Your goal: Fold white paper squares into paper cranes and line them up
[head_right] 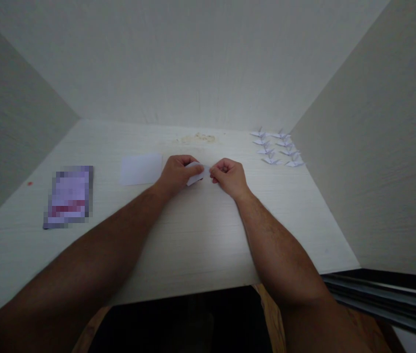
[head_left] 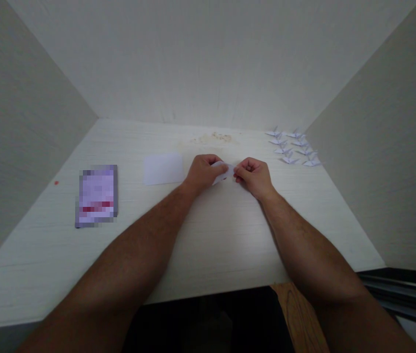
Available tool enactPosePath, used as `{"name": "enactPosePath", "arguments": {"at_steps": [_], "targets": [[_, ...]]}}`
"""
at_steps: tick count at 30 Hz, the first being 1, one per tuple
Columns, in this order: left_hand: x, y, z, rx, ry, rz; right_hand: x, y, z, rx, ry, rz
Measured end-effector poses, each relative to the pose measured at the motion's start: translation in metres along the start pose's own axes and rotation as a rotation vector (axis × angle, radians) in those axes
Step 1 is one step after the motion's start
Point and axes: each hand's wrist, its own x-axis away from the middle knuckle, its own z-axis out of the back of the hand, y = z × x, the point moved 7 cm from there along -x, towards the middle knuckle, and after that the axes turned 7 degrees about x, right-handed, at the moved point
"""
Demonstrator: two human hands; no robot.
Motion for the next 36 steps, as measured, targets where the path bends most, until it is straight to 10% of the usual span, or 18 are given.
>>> {"name": "enactPosePath", "arguments": {"at_steps": [12, 36], "targets": [[-0.01, -0.008, 0.011, 0.189, 0.003, 0.035, -0.009, 0.006, 0.012, -0.246, 0.109, 0.029], [-0.007, 0.005, -0.004, -0.084, -0.124, -0.149, 0.003, -0.013, -0.001, 0.252, 0.037, 0.174]]}}
